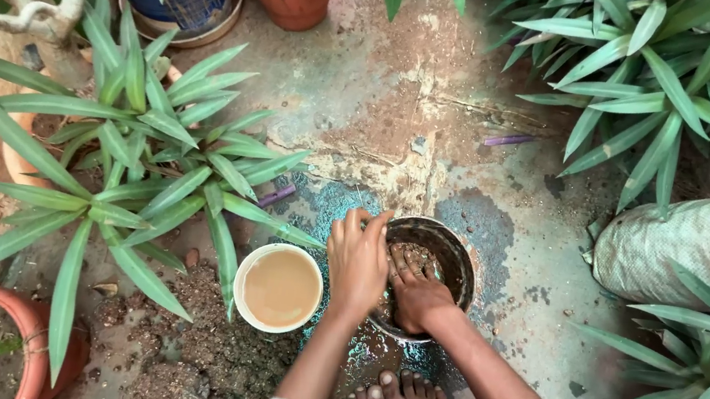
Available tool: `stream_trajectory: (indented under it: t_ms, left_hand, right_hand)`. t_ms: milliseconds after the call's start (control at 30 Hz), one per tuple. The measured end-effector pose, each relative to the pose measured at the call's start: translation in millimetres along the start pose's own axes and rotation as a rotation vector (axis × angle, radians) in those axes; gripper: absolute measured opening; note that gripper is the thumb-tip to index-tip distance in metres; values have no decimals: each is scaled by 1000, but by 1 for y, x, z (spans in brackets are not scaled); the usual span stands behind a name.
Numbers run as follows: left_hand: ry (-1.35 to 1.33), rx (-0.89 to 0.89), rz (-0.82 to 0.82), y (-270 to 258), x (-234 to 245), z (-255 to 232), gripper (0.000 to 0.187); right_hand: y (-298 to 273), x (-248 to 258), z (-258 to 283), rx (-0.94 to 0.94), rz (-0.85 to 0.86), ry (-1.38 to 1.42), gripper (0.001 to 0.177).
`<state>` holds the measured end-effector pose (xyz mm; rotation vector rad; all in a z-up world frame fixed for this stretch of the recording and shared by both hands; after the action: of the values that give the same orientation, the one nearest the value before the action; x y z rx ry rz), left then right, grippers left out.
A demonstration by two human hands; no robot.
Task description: The recorder is mixing soil and preparing a small pot for planting.
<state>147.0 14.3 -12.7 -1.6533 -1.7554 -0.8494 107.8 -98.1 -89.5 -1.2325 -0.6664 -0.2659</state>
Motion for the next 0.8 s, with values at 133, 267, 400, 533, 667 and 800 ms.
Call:
stream_trajectory:
  t_ms: [133,267,400,533,667,800]
  left_hand:
    - [-38,24,112,9,-21,18,33]
    - [-79,49,128,9,-18,17,38]
    - [-76,31,119,8,-15,15,38]
    - [-89,21,106,7,-12,12,36]
    - [-33,-19,102,9,-15,15,40]
    - [-34,-78,56,9,-18,13,33]
  right_hand:
    - [17,0,-3,-24,88,-65,88]
    - [17,1,-7,-27,168,-76,90]
    - [24,-9,-9,7,132,-105,91]
    - [1,2,-6,-12,28,90,90]
    - [6,-2,-9,-64,-86,120,92]
    - [17,-6,-3,-37,-104,-99,73]
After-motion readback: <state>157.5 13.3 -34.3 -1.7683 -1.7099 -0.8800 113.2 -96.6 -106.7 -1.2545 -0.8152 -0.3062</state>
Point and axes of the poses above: each hand's wrist, its own y-axis towards the middle knuckle, its own x-axis out of the back of the hand, z = x × y, the point moved 5 cm from there along y, towards the middle knuckle, and after that the axes turned 5 degrees about x, right-handed, at the moved point
